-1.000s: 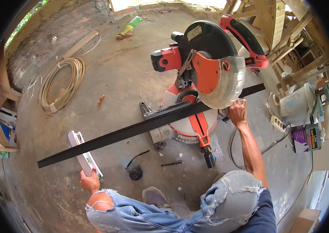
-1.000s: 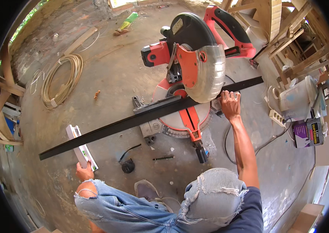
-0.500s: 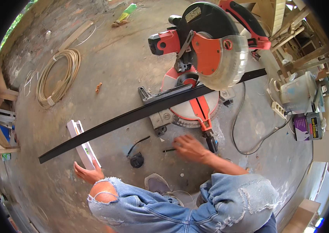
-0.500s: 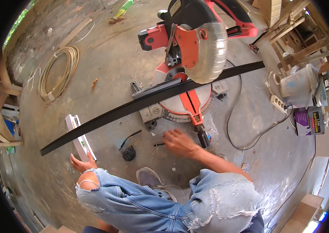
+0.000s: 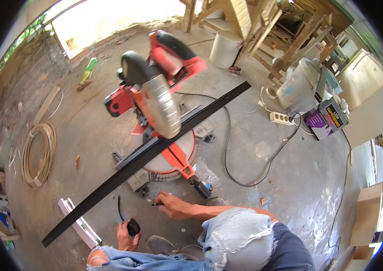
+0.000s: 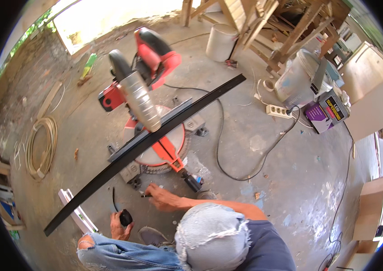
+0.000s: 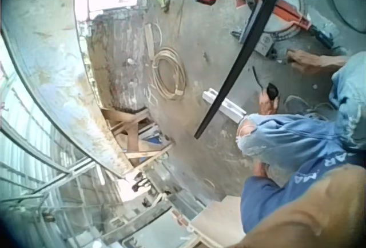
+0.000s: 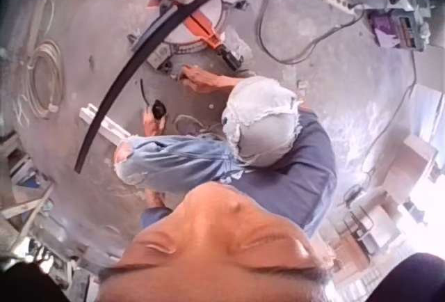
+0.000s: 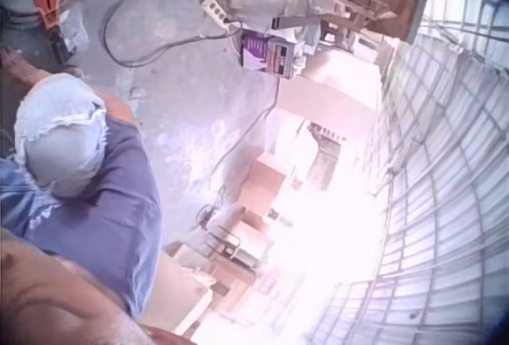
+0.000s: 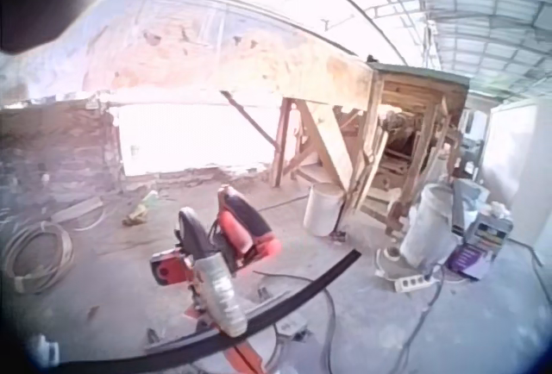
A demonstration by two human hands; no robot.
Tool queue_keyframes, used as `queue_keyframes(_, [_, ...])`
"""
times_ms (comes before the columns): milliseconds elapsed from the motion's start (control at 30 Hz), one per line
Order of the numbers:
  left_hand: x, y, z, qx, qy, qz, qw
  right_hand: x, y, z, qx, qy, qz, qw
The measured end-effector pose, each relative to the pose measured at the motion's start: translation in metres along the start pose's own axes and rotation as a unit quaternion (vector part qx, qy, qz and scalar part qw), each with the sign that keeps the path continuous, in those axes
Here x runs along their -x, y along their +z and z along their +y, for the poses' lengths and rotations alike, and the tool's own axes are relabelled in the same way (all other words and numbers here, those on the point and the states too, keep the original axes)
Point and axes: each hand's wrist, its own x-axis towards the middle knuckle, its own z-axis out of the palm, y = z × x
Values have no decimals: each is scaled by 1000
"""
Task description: The person measures a black metal trim piece with a tape measure, marks it with a pencil, and then uses a miter saw to cut it.
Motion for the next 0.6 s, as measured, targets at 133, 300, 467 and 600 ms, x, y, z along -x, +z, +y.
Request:
queue_keyframes(133, [-34, -36, 48, 165, -91, -138, 972, -19, -1, -21, -154, -43, -12, 987])
queue_keyframes(300, [-104, -22, 87, 190, -43, -256, 947, -14, -4, -8, -267, -46, 25, 962])
queue_keyframes(467, [-132, -12, 119, 141, 52, -237, 960, -5, -30, -12, -322, 61, 77, 942])
queue_keyframes(600, [-152, -8, 146, 26, 2, -260, 965, 9, -52, 24, -398, 68, 79, 912])
